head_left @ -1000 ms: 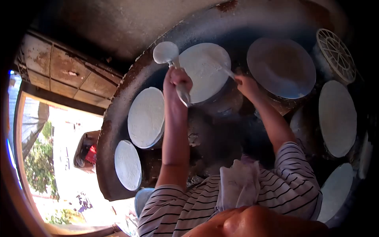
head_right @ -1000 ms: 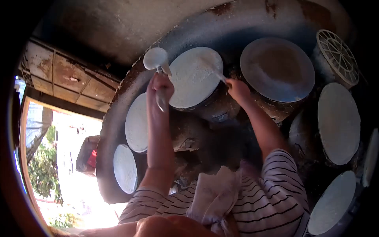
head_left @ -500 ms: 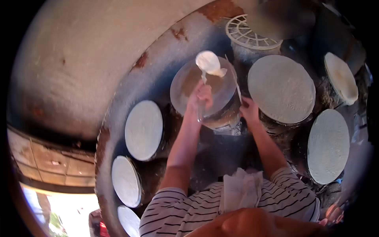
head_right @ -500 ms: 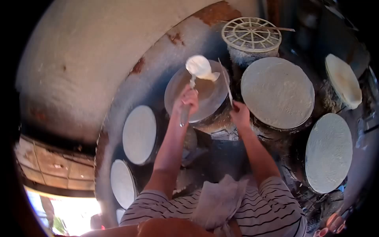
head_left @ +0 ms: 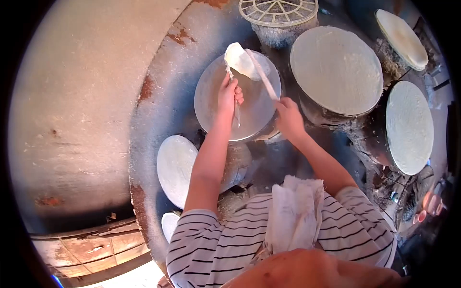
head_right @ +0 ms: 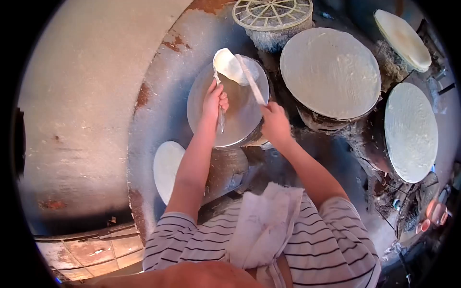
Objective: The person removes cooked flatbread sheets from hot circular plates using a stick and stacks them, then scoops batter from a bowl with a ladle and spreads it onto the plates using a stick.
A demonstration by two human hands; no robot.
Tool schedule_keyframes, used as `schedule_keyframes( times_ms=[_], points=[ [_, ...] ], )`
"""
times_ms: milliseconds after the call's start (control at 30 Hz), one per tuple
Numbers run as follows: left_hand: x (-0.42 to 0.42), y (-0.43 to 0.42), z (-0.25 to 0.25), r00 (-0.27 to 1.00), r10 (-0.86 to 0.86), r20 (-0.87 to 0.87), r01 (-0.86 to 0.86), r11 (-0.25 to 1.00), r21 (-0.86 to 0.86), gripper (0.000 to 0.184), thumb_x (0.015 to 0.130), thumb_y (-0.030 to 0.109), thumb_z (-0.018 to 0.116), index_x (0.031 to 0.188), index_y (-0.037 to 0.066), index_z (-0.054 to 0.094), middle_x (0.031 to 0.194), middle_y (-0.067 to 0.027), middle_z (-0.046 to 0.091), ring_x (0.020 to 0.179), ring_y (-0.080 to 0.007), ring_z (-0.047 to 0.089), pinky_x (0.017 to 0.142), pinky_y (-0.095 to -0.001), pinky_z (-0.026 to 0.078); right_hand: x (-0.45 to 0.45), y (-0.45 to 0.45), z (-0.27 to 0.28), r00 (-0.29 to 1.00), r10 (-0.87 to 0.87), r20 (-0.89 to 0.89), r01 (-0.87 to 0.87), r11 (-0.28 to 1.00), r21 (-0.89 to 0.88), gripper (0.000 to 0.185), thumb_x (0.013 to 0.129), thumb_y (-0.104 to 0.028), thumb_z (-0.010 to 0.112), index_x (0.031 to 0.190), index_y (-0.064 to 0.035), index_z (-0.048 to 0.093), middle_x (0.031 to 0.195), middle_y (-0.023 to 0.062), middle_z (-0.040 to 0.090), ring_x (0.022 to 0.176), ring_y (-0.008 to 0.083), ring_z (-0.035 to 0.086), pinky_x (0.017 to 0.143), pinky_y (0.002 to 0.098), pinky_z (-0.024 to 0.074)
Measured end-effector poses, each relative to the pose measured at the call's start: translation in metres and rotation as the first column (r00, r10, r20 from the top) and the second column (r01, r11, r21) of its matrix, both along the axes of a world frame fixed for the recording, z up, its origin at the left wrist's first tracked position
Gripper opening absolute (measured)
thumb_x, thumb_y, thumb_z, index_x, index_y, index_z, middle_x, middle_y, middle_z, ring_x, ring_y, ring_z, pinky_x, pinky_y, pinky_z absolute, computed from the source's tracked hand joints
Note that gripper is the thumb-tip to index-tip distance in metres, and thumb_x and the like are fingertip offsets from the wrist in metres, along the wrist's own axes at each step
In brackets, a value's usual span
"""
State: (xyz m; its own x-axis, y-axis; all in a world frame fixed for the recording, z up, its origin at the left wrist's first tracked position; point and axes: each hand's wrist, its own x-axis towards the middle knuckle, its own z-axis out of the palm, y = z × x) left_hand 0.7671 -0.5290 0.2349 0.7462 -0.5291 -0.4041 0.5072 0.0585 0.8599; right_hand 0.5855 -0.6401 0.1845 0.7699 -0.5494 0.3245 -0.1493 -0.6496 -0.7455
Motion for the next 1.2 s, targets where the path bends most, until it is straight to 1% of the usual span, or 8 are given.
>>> schedule_keyframes(
  times_ms=[333, 400, 500, 667, 867, 1000, 1133, 1200],
  points=[
    [0.035, 0.047, 0.002, 0.777, -0.329, 0.537, -0.195, 0.685, 0.702, 0.048, 0.091, 0.022, 0.053, 0.137, 0.017, 0.043, 0.068, -0.0097, 0.061, 0.049, -0.0211, 0.057, 0.047, -0.0354, 0.048, 0.028, -0.004, 0.005, 0.998, 0.041, -0.055, -0.047, 0.993, -0.108, 0.032, 0.073, 0.0, 0.054, 0.103, -0.0039, 0.064, 0.102, 0.0106, 0.06, 0.097, 0.0329, 0.055, 0.082, 0.0394, 0.048],
    [0.072, 0.054, -0.046, 0.458, -0.476, 0.751, -0.439, 0.613, 0.657, 0.048, 0.09, 0.026, 0.053, 0.137, 0.019, 0.044, 0.104, -0.0158, 0.065, 0.083, -0.0341, 0.064, 0.073, -0.0423, 0.051, 0.062, -0.014, -0.001, 0.994, 0.106, -0.006, -0.106, 0.987, -0.123, 0.031, 0.073, 0.0, 0.054, 0.102, -0.0051, 0.065, 0.098, 0.0095, 0.062, 0.096, 0.0324, 0.057, 0.081, 0.0387, 0.0485],
    [0.075, 0.087, -0.051, 0.348, -0.489, 0.8, -0.537, 0.596, 0.597, 0.047, 0.089, 0.026, 0.054, 0.135, 0.019, 0.046, 0.106, -0.0188, 0.064, 0.088, -0.0358, 0.063, 0.076, -0.0452, 0.05, 0.062, -0.057, 0.008, 0.999, 0.044, 0.002, -0.043, 0.983, -0.177, 0.028, 0.073, 0.002, 0.056, 0.097, -0.0066, 0.067, 0.096, 0.0097, 0.062, 0.095, 0.0318, 0.057, 0.079, 0.0389, 0.0493],
    [0.022, 0.124, -0.013, 0.673, -0.415, 0.612, -0.423, 0.462, 0.779, 0.048, 0.087, 0.025, 0.057, 0.133, 0.014, 0.048, 0.116, -0.0185, 0.06, 0.104, -0.0352, 0.059, 0.086, -0.0405, 0.047, 0.081, -0.011, 0.006, 0.972, 0.233, -0.026, -0.233, 0.972, -0.015, 0.033, 0.069, 0.003, 0.055, 0.099, -0.0061, 0.066, 0.097, 0.0117, 0.063, 0.096, 0.0315, 0.058, 0.08, 0.0395, 0.0482],
    [0.001, 0.152, -0.026, 0.591, -0.309, 0.745, -0.561, 0.506, 0.655, 0.048, 0.087, 0.029, 0.056, 0.134, 0.023, 0.047, 0.087, -0.0216, 0.065, 0.077, -0.0378, 0.063, 0.068, -0.0452, 0.049, 0.081, -0.074, 0.01, 0.989, 0.139, -0.057, -0.15, 0.95, -0.276, 0.031, 0.067, 0.0, 0.057, 0.094, -0.0089, 0.068, 0.097, 0.0087, 0.064, 0.095, 0.0314, 0.058, 0.08, 0.0393, 0.0487],
    [-0.024, 0.137, -0.015, 0.623, -0.16, 0.766, -0.62, 0.495, 0.608, 0.048, 0.088, 0.024, 0.057, 0.135, 0.024, 0.046, 0.088, -0.0203, 0.065, 0.072, -0.0338, 0.063, 0.067, -0.0406, 0.048, 0.11, -0.077, 0.012, 0.892, 0.447, -0.071, -0.451, 0.868, -0.209, 0.025, 0.068, 0.001, 0.056, 0.089, -0.0077, 0.068, 0.096, 0.011, 0.063, 0.092, 0.033, 0.058, 0.078, 0.0416, 0.0481],
    [-0.08, 0.114, 0.025, 0.82, 0.074, 0.567, -0.543, 0.41, 0.733, 0.051, 0.089, 0.018, 0.057, 0.138, 0.02, 0.043, 0.124, -0.0126, 0.059, 0.097, -0.0202, 0.062, 0.085, -0.0316, 0.045, 0.164, -0.085, 0.014, 0.743, 0.656, -0.129, -0.668, 0.722, -0.178, 0.024, 0.067, 0.002, 0.057, 0.087, -0.0063, 0.067, 0.09, 0.0133, 0.061, 0.091, 0.034, 0.058, 0.078, 0.0413, 0.0472],
    [-0.105, 0.131, -0.019, 0.464, -0.11, 0.879, -0.771, 0.438, 0.462, 0.052, 0.092, 0.012, 0.053, 0.142, 0.015, 0.038, 0.097, -0.0078, 0.064, 0.065, -0.0118, 0.054, 0.06, -0.0269, 0.047, 0.142, -0.084, 0.001, 0.651, 0.744, -0.149, -0.759, 0.645, -0.092, 0.024, 0.066, 0.002, 0.058, 0.087, -0.0057, 0.067, 0.09, 0.0136, 0.061, 0.092, 0.0336, 0.058, 0.078, 0.0409, 0.0469]
  ],
)
